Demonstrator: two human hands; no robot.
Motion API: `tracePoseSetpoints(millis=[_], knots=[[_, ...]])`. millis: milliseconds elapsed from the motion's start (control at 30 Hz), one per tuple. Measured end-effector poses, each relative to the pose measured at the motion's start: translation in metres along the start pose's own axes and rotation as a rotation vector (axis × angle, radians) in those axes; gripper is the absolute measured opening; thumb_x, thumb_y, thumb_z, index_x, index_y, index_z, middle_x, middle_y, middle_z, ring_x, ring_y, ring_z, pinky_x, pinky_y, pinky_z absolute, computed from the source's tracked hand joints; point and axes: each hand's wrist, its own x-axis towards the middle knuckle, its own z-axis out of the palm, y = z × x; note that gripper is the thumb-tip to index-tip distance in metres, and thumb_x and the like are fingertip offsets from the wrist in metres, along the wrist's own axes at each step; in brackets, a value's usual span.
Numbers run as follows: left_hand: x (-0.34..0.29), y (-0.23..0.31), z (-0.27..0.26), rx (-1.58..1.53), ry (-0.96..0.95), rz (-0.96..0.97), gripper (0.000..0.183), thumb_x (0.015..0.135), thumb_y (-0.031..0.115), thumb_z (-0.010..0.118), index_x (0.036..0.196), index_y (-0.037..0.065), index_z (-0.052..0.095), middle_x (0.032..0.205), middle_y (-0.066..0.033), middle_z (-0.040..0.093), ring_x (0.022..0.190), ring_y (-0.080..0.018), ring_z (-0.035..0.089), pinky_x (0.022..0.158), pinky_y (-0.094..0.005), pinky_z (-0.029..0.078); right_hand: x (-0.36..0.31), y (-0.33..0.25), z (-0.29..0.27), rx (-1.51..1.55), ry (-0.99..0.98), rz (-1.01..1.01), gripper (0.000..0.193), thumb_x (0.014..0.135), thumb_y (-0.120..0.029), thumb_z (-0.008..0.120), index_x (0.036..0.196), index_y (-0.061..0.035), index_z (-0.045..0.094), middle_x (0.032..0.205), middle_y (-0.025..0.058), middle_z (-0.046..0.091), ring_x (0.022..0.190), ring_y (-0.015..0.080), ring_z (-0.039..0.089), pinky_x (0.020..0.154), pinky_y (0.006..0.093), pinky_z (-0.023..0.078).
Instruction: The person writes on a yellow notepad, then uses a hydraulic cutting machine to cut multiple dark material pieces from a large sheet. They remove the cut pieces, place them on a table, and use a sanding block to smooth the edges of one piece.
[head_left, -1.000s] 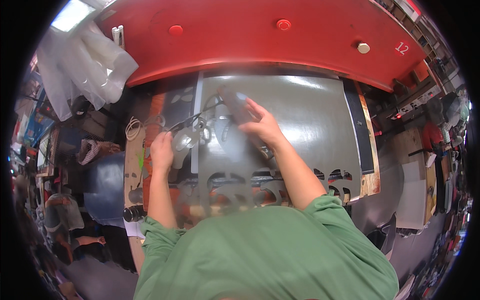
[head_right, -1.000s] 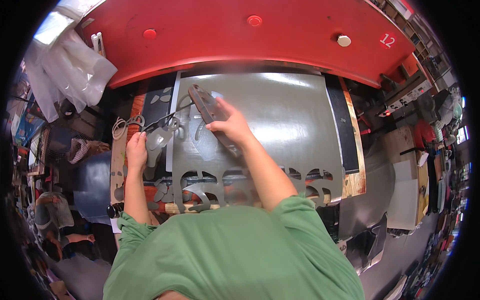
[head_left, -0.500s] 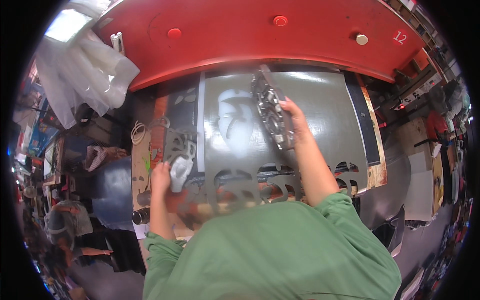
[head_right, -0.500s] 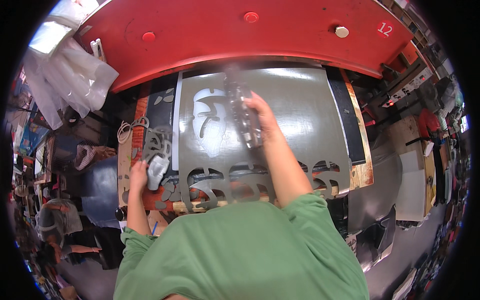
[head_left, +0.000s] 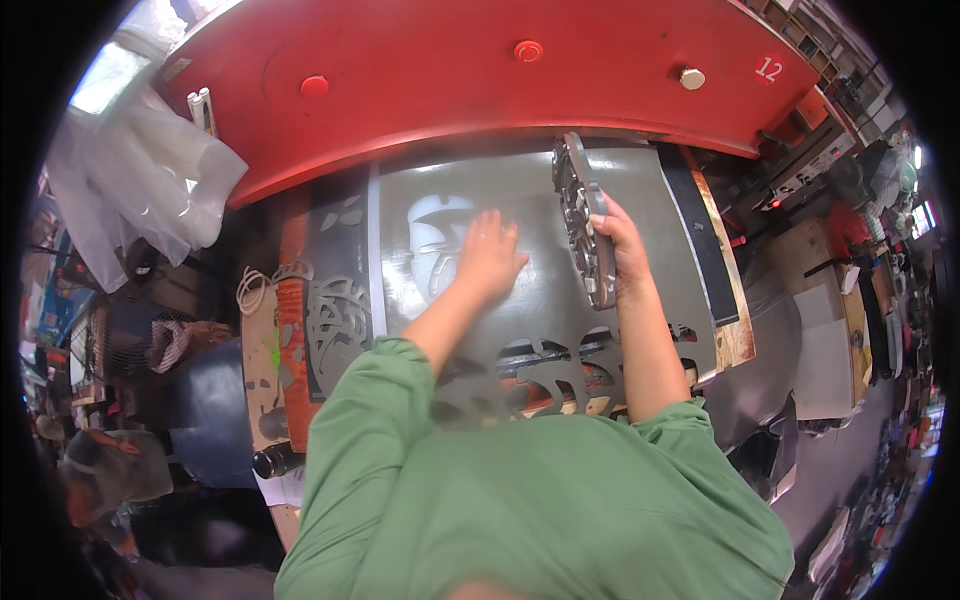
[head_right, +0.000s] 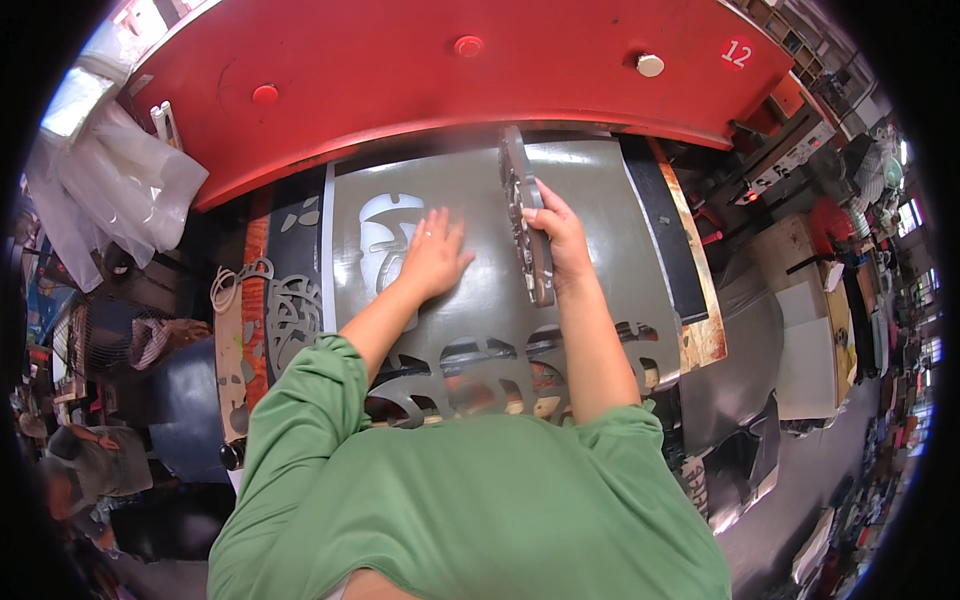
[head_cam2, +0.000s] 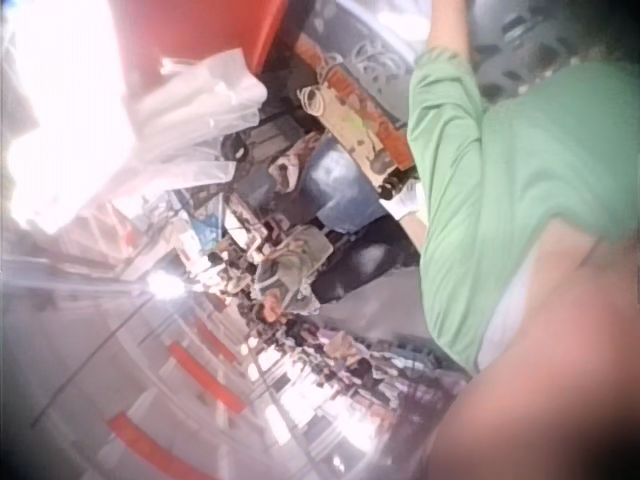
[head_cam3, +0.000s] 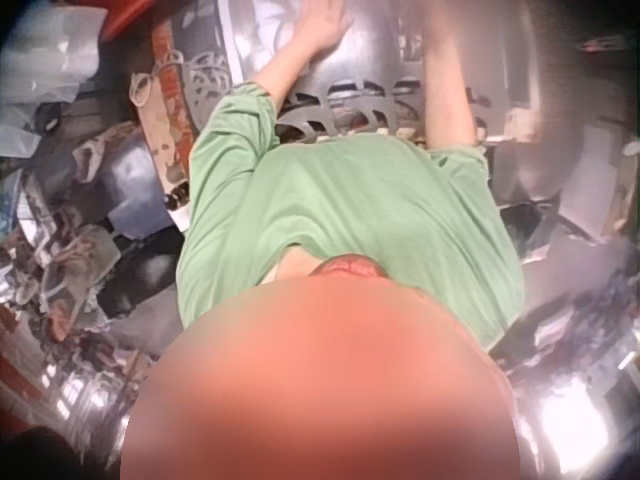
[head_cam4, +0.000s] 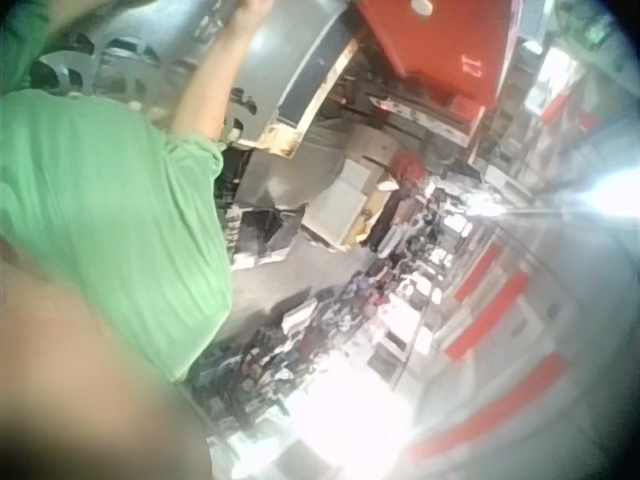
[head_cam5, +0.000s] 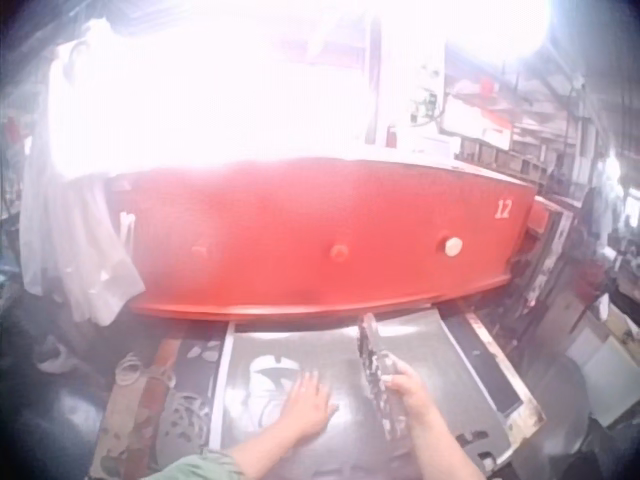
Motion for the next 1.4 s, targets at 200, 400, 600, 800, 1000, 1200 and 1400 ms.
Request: tracePoseSetpoints(millis=[200,400,600,800,1000,1200,1400], knots=[[-0.080,-0.015,-0.066,-1.056,-0.554,-0.211,0.025,0.094,0.020,0.061,0.111,0.004,0.070,0.103,-0.0108,0.071,0.094,-0.0223,0.067,0.088,-0.0370,0.052,0.009,0.015,0.011,-0.249,0.017,-0.037,0.071,0.078,-0.003,0.069,0.145,0.0015,0.045,0.115,0.0084,0.063,0.097,0.0110,0.061,0.081,0.0261,0.051],[-0.113,-0.030,-0.069,-0.030,-0.058,-0.220,0.057,0.083,0.045,0.070,0.132,0.016,0.062,0.139,-0.0136,0.054,0.129,-0.0367,0.048,0.109,-0.0517,0.034,0.011,0.059,0.065,-1.340,0.228,-0.113,0.084,0.061,-0.026,0.081,0.141,-0.0163,0.056,0.144,0.0113,0.053,0.127,0.0331,0.053,0.109,0.0438,0.039],[-0.120,-0.031,-0.049,0.178,-0.119,-0.249,0.085,0.074,0.069,0.067,0.144,0.023,0.052,0.155,-0.0128,0.038,0.144,-0.0391,0.029,0.118,-0.0589,0.014,0.005,0.087,0.084,-1.658,0.290,-0.112,0.073,0.062,-0.032,0.076,0.133,-0.0243,0.061,0.151,0.0063,0.045,0.131,0.0560,0.034,0.104,0.0615,0.031],[-0.119,-0.032,-0.048,0.188,-0.118,-0.257,0.085,0.074,0.069,0.067,0.144,0.023,0.052,0.154,-0.0128,0.039,0.144,-0.0385,0.030,0.117,-0.0605,0.016,0.001,0.090,0.081,-1.642,0.326,-0.096,0.071,0.063,-0.032,0.078,0.131,-0.0230,0.062,0.150,0.0071,0.047,0.133,0.0552,0.032,0.105,0.0609,0.030],[-0.112,-0.034,-0.050,0.195,-0.118,-0.259,0.085,0.074,0.070,0.066,0.145,0.024,0.051,0.154,-0.0123,0.039,0.145,-0.0380,0.030,0.117,-0.0606,0.015,0.005,0.092,0.085,-1.618,0.338,-0.134,0.065,0.062,-0.030,0.077,0.126,-0.0212,0.066,0.147,0.0089,0.049,0.131,0.0558,0.033,0.103,0.0605,0.032],[-0.106,-0.038,-0.049,0.216,-0.141,-0.267,0.087,0.074,0.072,0.064,0.146,0.024,0.050,0.155,-0.0119,0.038,0.145,-0.0370,0.029,0.118,-0.0597,0.013,0.014,0.097,0.090,-1.686,0.321,-0.157,0.066,0.062,-0.031,0.076,0.126,-0.0208,0.065,0.146,0.0110,0.049,0.129,0.0543,0.035,0.101,0.0591,0.034],[-0.121,-0.045,-0.061,0.141,0.084,-0.193,0.070,0.078,0.050,0.073,0.135,0.011,0.057,0.143,-0.0172,0.048,0.134,-0.0378,0.043,0.111,-0.0520,0.030,0.003,0.073,0.049,-1.662,0.161,-0.157,0.070,0.080,-0.048,0.068,0.142,-0.0180,0.053,0.151,0.0138,0.043,0.137,0.0470,0.035,0.108,0.0556,0.032]])
